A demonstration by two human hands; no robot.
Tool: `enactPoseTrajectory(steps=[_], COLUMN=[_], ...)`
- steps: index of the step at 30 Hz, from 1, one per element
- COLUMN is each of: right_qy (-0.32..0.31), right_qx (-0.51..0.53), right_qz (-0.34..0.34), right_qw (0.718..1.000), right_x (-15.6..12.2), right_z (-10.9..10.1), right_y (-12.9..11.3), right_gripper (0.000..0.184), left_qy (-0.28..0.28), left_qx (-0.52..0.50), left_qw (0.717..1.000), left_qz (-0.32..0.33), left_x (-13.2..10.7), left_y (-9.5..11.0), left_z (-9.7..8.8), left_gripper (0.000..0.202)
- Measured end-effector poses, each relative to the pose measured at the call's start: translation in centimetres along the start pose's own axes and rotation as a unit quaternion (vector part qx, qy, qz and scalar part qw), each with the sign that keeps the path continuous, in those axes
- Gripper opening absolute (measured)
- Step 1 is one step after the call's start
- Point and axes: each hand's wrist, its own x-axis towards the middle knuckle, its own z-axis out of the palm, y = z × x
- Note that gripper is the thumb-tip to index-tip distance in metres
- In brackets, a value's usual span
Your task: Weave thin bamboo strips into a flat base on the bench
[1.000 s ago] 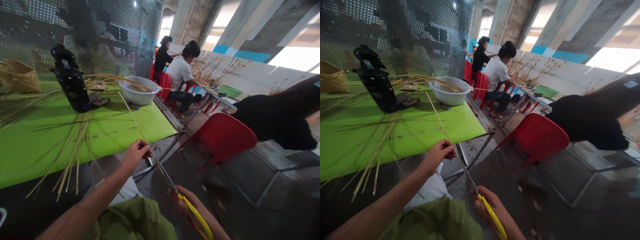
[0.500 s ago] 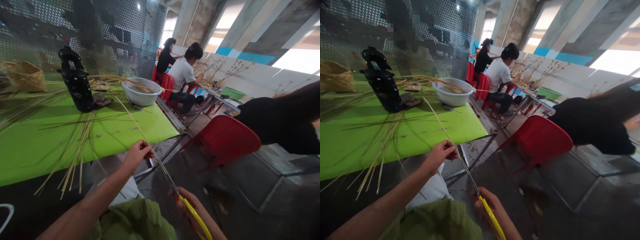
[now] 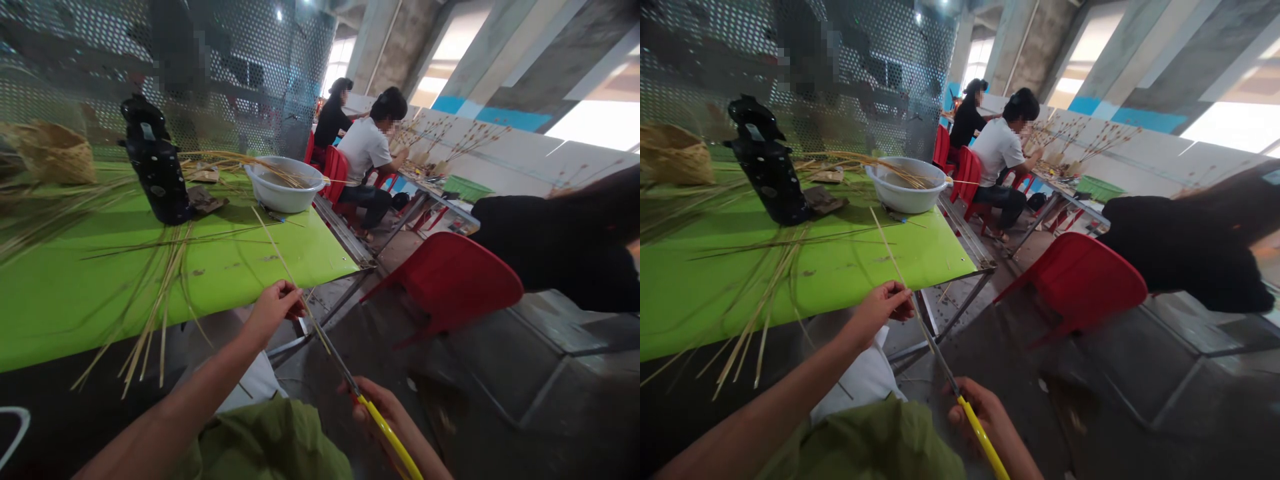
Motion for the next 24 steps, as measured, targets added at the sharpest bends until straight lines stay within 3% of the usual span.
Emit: enactPoseTrajectory(steps=[10, 24], right_qy=[-0.010, -0.013], right_qx=[-0.076, -0.044], right_qz=[-0.071, -0.068], right_qw=[0.995, 0.997], right_x=[-0.5, -0.1], right_z=[0.0, 0.5], right_y=[-0.7, -0.5], right_gripper=[0.062, 0.059], left_qy=[0.002, -0.006], left_qx=[-0.003, -0.023], left_qw=[1.000, 0.999], left_qz=[0.014, 0.021], left_x=[0.1, -0.2], left_y=[-0.3, -0.8], left_z=[0.0, 0.7], left_gripper=[0.032, 0.034])
